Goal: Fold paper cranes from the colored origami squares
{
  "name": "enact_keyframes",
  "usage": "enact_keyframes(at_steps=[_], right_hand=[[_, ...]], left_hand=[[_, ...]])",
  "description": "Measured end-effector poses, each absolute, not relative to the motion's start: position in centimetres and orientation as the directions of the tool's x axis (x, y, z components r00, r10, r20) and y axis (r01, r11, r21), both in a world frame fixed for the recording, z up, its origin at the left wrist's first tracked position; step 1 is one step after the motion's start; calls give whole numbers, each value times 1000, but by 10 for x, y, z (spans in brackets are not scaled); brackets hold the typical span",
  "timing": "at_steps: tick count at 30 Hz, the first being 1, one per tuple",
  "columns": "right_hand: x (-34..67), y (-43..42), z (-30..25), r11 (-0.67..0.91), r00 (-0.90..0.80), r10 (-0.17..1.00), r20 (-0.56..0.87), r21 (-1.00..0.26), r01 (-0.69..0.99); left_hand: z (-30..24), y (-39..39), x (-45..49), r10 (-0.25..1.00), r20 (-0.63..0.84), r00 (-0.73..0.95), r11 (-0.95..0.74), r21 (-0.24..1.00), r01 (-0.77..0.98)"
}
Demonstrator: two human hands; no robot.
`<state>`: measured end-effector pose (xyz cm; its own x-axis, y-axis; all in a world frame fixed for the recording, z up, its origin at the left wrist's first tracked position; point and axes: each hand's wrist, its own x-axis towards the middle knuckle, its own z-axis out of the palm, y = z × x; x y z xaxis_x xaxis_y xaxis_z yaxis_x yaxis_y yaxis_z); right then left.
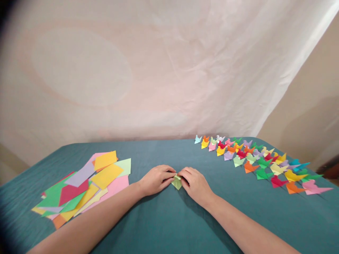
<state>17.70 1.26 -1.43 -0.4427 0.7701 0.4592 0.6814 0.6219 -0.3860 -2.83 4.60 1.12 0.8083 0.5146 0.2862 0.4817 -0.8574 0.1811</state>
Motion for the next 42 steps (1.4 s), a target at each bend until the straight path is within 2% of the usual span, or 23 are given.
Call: enact_keyframes(at_steps=[9, 17, 21, 28, 42], right_hand=[[177, 12, -15, 628, -452, 758, 470, -337, 702], [177, 12, -16, 647, -479, 733, 482, -280, 709], [177, 11, -16, 662, -497, 713, 494, -243, 709], [177, 12, -18, 674, -507, 692, 514, -207, 710], [178, 12, -15, 679, -516, 687, 512, -199, 707]], left_hand=[[8, 44, -26, 506, 293, 811, -857, 68, 510], [7, 45, -22, 432, 263, 863, -854, -189, 485], [9, 45, -21, 400, 263, 878, -850, -252, 463], [9, 45, -19, 404, 276, 872, -832, -286, 476], [9, 42, -16, 418, 275, 866, -828, -277, 487]])
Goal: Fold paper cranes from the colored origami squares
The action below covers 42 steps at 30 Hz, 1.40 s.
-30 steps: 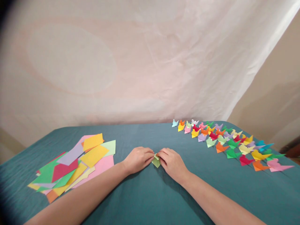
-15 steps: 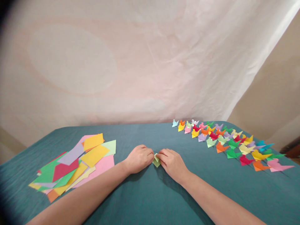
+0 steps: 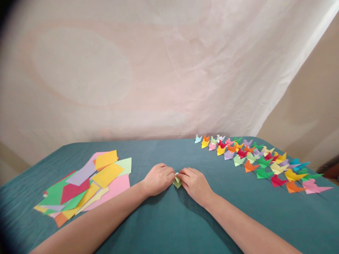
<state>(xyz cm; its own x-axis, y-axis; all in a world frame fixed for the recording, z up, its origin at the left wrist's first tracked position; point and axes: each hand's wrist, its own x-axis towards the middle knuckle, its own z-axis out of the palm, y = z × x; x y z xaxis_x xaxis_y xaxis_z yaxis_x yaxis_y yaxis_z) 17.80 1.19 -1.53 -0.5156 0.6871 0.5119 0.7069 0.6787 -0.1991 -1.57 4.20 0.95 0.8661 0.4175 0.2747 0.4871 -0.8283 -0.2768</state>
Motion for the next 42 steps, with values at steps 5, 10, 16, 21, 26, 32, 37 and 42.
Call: enact_keyframes(at_steps=[5, 10, 16, 21, 26, 32, 37, 42], right_hand=[[178, 12, -17, 676, -529, 683, 504, -161, 719], [177, 11, -16, 684, -537, 664, 520, -134, 717], [179, 11, -14, 695, -555, 675, 486, -166, 700], [182, 11, -14, 691, -530, 695, 486, -247, 679], [181, 11, -12, 689, -538, 699, 471, -242, 683], [180, 11, -11, 677, -532, 713, 457, -250, 692], [179, 12, -12, 689, -536, 698, 475, -240, 684], [180, 13, -14, 689, -540, 698, 470, -237, 684]], left_hand=[[9, 42, -16, 423, 264, 867, -830, -270, 487], [14, 39, -16, 392, 281, 876, -852, -249, 461], [13, 37, -15, 391, 289, 874, -852, -246, 463], [11, 38, -16, 396, 294, 870, -847, -248, 470], [11, 38, -16, 392, 293, 872, -852, -242, 464], [11, 38, -15, 368, 298, 881, -865, -237, 441], [11, 38, -15, 365, 281, 887, -869, -239, 433], [9, 38, -15, 350, 288, 891, -875, -240, 421]])
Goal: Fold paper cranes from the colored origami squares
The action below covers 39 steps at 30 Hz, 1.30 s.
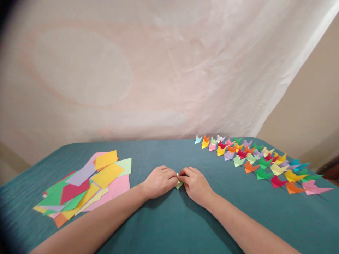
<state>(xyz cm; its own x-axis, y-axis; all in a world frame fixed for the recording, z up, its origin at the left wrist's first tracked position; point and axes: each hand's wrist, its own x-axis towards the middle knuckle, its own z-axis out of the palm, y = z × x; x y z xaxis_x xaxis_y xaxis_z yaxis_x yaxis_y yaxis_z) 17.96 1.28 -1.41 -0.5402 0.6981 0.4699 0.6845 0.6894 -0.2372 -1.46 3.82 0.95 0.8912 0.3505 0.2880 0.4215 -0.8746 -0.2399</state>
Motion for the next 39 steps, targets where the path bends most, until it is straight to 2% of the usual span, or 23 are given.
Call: enact_keyframes(at_steps=[8, 15, 20, 26, 29, 34, 39], right_hand=[[180, 13, -13, 680, -538, 710, 455, -244, 691], [181, 13, -15, 670, -543, 720, 432, -231, 705], [179, 13, -15, 666, -541, 724, 428, -227, 711], [178, 11, -12, 664, -543, 724, 425, -221, 714], [179, 11, -13, 666, -549, 722, 420, -212, 715], [179, 10, -13, 661, -551, 727, 411, -201, 723], [177, 7, -10, 678, -559, 698, 448, -162, 717]], left_hand=[[12, 37, -15, 289, 296, 910, -903, -230, 362], [9, 38, -14, 294, 305, 906, -915, -184, 359], [6, 37, -11, 336, 335, 880, -912, -120, 393], [16, 34, -19, 495, 333, 803, -862, 75, 501], [18, 37, -27, 507, 319, 801, -861, 138, 489], [13, 45, -32, 480, 292, 828, -877, 171, 448], [14, 47, -33, 468, 260, 845, -884, 148, 444]])
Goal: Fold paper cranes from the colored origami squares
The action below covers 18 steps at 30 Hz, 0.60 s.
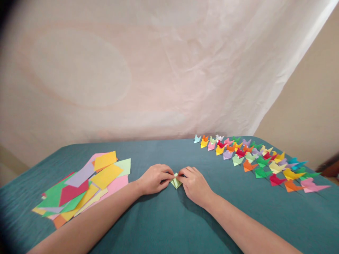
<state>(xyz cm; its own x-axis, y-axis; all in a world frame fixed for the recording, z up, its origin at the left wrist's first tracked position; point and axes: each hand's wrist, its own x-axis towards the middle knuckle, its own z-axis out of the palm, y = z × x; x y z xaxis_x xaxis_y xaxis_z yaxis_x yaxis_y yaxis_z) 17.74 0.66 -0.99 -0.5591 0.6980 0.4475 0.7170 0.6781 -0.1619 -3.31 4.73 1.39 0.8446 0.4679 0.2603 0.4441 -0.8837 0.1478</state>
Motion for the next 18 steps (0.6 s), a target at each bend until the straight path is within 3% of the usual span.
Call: enact_keyframes(at_steps=[8, 18], right_hand=[[175, 5, -8, 724, -608, 650, 455, -128, 678], [175, 6, -8, 720, -622, 655, 429, -104, 686]], left_hand=[[17, 49, -34, 426, 205, 881, -905, 101, 414], [11, 56, -36, 442, 240, 864, -897, 142, 419]])
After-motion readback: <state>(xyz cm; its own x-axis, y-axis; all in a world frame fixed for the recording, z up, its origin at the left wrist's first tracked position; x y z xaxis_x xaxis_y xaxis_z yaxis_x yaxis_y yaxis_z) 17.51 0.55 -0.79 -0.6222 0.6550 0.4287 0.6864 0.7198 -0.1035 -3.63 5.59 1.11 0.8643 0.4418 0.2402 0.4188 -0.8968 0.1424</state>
